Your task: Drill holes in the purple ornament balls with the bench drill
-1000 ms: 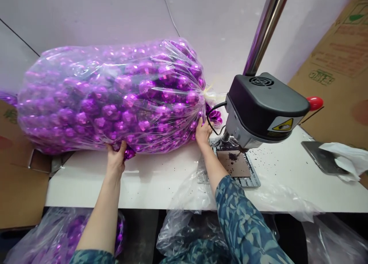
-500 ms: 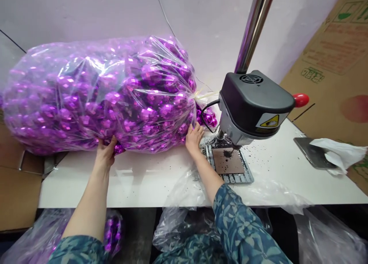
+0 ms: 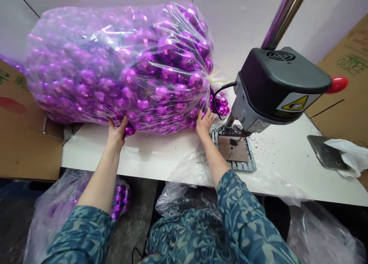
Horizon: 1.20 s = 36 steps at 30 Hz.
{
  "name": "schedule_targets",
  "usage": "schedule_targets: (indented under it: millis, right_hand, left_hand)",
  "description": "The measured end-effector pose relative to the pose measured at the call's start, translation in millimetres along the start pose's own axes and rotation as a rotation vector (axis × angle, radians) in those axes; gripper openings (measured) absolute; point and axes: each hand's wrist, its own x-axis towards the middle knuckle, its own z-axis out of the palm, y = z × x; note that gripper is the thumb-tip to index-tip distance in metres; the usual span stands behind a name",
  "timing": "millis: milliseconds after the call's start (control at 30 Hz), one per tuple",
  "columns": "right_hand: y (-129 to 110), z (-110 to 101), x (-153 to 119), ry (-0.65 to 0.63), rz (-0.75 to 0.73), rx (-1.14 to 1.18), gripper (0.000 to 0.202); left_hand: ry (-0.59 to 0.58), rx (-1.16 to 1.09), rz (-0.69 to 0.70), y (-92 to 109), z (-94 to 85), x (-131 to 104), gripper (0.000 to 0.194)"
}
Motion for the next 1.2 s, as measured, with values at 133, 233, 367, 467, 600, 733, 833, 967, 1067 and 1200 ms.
schedule_targets:
  millis: [133,233,367,467,600,733,833,967,1067,1200]
  right_hand:
    - [-10.0,-3.0,-12.3,0.018,0.111,0.041,0.053]
    - [-17.1,-6.1,-29.8,0.003,0.133,0.073,0.053]
    - [-20.9,-11.6,-54.8,-0.042,0.117,0.115,0.055]
    - [-20.7,-15.6,-65.1,-0.076,0.098,0.146,0.057]
    - [-21.8,-20.7,-64.2,-0.099,0.105,0.180,0.058]
    - [-29.4,-23.3,-62.7,-0.106,0.148,0.182,0.057]
    - [-38.2,-23.1,-68.3,-0.123,0.161,0.171,0.057]
    - [-46.4,-22.9,-79.1,-0.156,0.151,0.169,0.055]
    - [-48.1,-24.1,-85.5,-0.177,0.144,0.179,0.057]
    - [-49.3,-25.4,-94.6,-0.204,0.139,0.192,0.060]
  left_hand:
    - [-0.011,-0.033,0.007,-2.2,-4.5,-2.7,0.086]
    - [-0.002,0.005,0.008,-3.7,-9.7,0.4,0.070]
    - [0.025,0.019,0.021,-7.3,-18.9,3.4,0.051]
    - [0.040,-0.026,0.024,-9.4,-22.2,-0.3,0.048]
    - [0.081,-0.008,0.015,-12.3,-23.2,-14.0,0.045]
    - [0.418,0.056,0.155,-18.3,-24.5,-31.4,0.050]
    - [0.424,0.081,0.328,-20.8,-23.3,-39.7,0.040]
    - [0.269,0.076,0.289,-16.9,-20.3,-40.0,0.048]
    - [0.283,0.074,0.268,-13.4,-19.6,-40.6,0.054]
    - [0.311,0.028,0.277,-11.2,-17.5,-50.9,0.047]
